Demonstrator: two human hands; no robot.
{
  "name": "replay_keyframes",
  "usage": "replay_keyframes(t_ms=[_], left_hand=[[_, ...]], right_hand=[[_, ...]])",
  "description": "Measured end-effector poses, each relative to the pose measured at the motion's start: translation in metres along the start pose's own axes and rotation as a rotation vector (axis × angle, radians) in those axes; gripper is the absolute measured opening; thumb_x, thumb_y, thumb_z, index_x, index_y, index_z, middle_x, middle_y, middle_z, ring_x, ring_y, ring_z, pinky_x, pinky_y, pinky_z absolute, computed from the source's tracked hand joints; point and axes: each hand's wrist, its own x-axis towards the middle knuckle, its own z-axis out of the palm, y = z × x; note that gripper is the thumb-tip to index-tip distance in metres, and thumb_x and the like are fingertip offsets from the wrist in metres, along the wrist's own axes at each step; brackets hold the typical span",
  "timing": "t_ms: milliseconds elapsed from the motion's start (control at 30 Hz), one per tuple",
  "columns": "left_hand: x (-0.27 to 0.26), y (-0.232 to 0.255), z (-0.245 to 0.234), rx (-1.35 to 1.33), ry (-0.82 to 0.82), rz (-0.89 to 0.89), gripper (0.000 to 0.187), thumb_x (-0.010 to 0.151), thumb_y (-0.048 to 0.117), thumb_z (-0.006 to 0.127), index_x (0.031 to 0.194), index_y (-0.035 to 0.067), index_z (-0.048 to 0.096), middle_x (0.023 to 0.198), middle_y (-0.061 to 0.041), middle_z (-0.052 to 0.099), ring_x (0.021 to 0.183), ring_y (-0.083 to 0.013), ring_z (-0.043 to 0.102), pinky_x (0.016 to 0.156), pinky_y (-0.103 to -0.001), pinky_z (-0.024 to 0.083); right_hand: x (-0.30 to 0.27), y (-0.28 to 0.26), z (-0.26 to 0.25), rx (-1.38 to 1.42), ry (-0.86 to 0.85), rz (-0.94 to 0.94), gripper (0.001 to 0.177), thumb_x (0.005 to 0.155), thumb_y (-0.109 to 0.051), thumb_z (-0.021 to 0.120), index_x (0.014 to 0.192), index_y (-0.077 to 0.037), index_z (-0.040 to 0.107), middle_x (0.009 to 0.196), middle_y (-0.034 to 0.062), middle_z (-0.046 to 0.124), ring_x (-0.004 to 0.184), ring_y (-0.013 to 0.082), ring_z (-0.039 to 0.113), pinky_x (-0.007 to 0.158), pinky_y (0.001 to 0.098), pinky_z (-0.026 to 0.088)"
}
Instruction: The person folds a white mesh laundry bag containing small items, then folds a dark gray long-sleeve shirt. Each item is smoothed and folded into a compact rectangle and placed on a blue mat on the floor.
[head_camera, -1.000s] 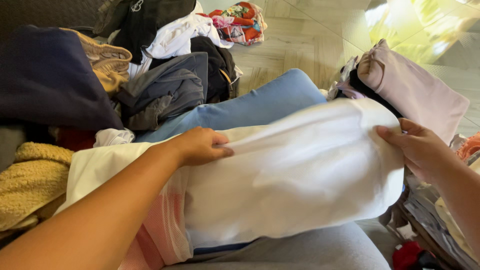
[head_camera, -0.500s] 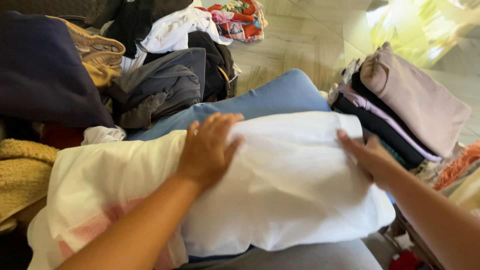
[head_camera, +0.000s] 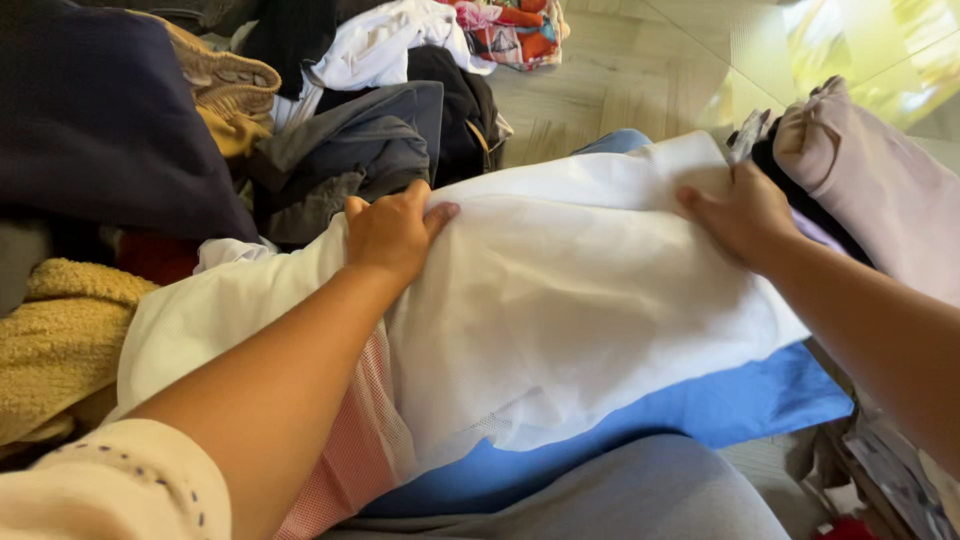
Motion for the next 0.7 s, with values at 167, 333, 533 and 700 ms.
replay_keyframes(t_ms=[167,333,533,700], left_hand=[[-0.007,0.038,0.005,-0.087,0.34,0.079,0.052,0.101,0.036,0.049,0.148,0.014,0.048,0.149,-0.008,0.051,0.139,-0.0351,0.04,0.106,-0.066,0.025],[-0.056,0.064,0.048,-0.097,0.159,0.004,0.062,0.102,0.041,0.047,0.159,0.02,0.032,0.168,-0.005,0.026,0.155,-0.0347,0.012,0.115,-0.068,0.011],[-0.052,0.021,0.074,-0.16,0.077,0.007,0.063,0.104,0.048,0.046,0.159,0.021,0.031,0.166,-0.014,0.02,0.153,-0.0424,0.009,0.124,-0.049,0.014],[-0.052,-0.012,0.106,-0.483,0.064,-0.052,0.065,0.103,0.04,0.047,0.16,0.015,0.029,0.168,-0.023,0.013,0.154,-0.0409,0.01,0.123,-0.044,0.014]], right_hand=[[-0.04,-0.095,0.03,-0.08,0.177,-0.607,0.063,0.097,-0.019,0.07,0.153,-0.005,0.045,0.142,0.0227,0.054,0.143,0.0433,0.038,0.117,0.0514,0.034],[-0.098,-0.124,0.086,-0.344,-0.044,-0.804,0.062,0.103,-0.045,0.046,0.158,-0.019,0.034,0.165,0.013,0.031,0.154,0.0391,0.018,0.117,0.0669,0.012],[-0.053,-0.063,0.089,-0.464,-0.17,-0.56,0.065,0.101,-0.058,0.031,0.16,-0.031,0.024,0.166,0.0098,0.018,0.152,0.0384,0.007,0.116,0.067,0.002],[-0.027,-0.04,0.079,-0.497,-0.214,-0.418,0.064,0.101,-0.06,0.026,0.159,-0.033,0.023,0.169,0.0006,0.015,0.155,0.0264,0.008,0.116,0.07,0.0]])
